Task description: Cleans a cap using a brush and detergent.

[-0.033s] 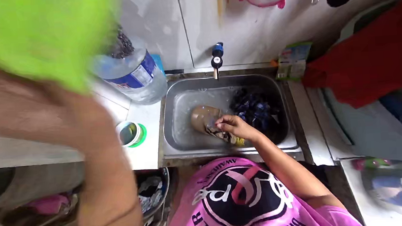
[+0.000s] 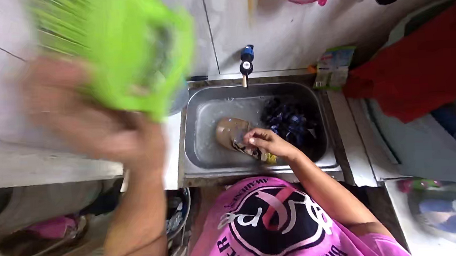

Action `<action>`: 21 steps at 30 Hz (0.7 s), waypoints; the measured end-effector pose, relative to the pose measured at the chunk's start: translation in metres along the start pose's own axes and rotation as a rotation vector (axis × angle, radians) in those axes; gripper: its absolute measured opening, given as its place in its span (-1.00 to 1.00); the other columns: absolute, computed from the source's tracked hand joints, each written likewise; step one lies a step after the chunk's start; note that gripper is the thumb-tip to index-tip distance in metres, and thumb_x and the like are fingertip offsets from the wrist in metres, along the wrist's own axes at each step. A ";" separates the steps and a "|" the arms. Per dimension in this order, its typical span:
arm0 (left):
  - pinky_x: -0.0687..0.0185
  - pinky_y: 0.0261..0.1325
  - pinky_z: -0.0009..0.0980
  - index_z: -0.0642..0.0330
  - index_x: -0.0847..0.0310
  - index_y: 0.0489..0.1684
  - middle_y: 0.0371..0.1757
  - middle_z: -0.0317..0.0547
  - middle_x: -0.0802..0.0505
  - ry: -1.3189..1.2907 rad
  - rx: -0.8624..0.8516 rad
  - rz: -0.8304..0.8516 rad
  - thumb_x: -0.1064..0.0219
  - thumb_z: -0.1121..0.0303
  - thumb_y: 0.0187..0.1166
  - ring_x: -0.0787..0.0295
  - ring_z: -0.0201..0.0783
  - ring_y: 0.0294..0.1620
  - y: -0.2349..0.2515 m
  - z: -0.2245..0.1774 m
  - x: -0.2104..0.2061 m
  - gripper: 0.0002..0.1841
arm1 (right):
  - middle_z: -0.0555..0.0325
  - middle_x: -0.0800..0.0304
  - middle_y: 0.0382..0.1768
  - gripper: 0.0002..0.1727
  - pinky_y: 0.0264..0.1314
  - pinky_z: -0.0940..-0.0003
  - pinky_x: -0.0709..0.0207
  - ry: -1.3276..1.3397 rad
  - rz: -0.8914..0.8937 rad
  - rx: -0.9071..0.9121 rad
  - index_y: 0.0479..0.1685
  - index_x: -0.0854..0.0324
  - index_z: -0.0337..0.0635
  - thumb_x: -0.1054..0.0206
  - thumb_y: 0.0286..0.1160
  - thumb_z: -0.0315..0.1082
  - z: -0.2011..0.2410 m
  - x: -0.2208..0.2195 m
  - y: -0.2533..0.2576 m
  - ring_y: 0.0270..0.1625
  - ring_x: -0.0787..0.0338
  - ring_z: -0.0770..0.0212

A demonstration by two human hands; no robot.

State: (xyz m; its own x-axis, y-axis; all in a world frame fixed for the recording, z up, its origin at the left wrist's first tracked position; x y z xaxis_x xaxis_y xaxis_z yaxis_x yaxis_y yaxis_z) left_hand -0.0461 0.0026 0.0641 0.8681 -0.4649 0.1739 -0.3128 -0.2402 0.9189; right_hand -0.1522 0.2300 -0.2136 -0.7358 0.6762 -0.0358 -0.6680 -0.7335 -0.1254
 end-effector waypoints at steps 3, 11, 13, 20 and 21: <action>-0.58 0.48 -0.32 0.15 -0.65 0.12 0.31 -0.01 -0.71 -0.333 0.055 0.236 -0.49 0.35 0.49 -0.63 -0.26 0.40 -0.100 -0.023 -0.100 -0.71 | 0.22 -0.66 0.39 0.16 0.24 0.12 -0.75 0.373 -0.037 0.033 0.72 -0.14 0.01 -0.51 0.13 0.47 0.009 0.000 -0.009 0.27 -0.78 0.18; -0.47 0.63 -0.05 0.29 -0.72 0.30 0.49 0.20 -0.68 -0.575 0.385 0.924 -0.49 0.55 0.41 -0.56 0.07 0.58 -0.266 -0.026 -0.227 -0.58 | 0.18 -0.72 0.05 -0.46 0.01 0.25 -0.78 0.346 -0.770 -0.023 0.59 -0.21 -0.07 -0.15 0.61 -0.28 -0.027 0.129 -0.056 -0.03 -0.81 0.31; -0.46 0.59 0.09 0.29 -0.68 0.34 0.51 0.27 -0.64 -0.288 0.617 0.922 -0.47 0.50 0.43 -0.55 0.17 0.56 -0.278 0.043 -0.221 -0.55 | 0.05 -0.67 0.13 -0.27 0.02 0.19 -0.77 -0.024 -0.830 -0.116 0.62 -0.18 -0.20 -0.37 0.40 -0.37 -0.022 0.165 -0.075 0.00 -0.79 0.24; -0.58 0.40 0.06 0.19 -0.25 0.72 0.56 0.29 -0.55 -0.215 2.079 0.638 -0.36 0.28 0.66 -0.58 0.15 0.46 -0.424 0.164 -0.162 -0.36 | -0.55 -0.52 0.45 -0.11 0.47 -0.41 -0.47 -0.724 -0.712 -0.643 0.74 -0.13 -0.36 -0.52 0.53 -0.16 -0.056 0.222 -0.077 0.44 -0.61 -0.48; -0.63 0.34 -0.01 0.20 -0.27 0.69 0.54 0.27 -0.56 -0.286 2.174 0.634 -0.31 0.24 0.69 -0.62 0.12 0.41 -0.433 0.151 -0.167 -0.41 | -0.54 -0.48 0.50 -0.13 0.53 -0.38 -0.41 -0.661 -0.708 -0.642 0.76 -0.14 -0.36 -0.47 0.58 -0.12 -0.054 0.228 -0.075 0.51 -0.56 -0.46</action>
State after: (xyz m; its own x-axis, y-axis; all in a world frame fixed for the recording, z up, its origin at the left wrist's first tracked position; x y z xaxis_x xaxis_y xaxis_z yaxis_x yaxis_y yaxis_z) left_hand -0.1142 0.0552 -0.4160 0.5254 -0.8503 -0.0296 -0.4134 -0.2248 -0.8824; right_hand -0.2640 0.4427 -0.2655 -0.2614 0.6150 0.7439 -0.9132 0.0921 -0.3970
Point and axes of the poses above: each hand's wrist, its own y-axis towards the middle knuckle, its own x-axis out of the back of the hand, z = x × y, the point moved 10 cm from there along y, towards the middle knuckle
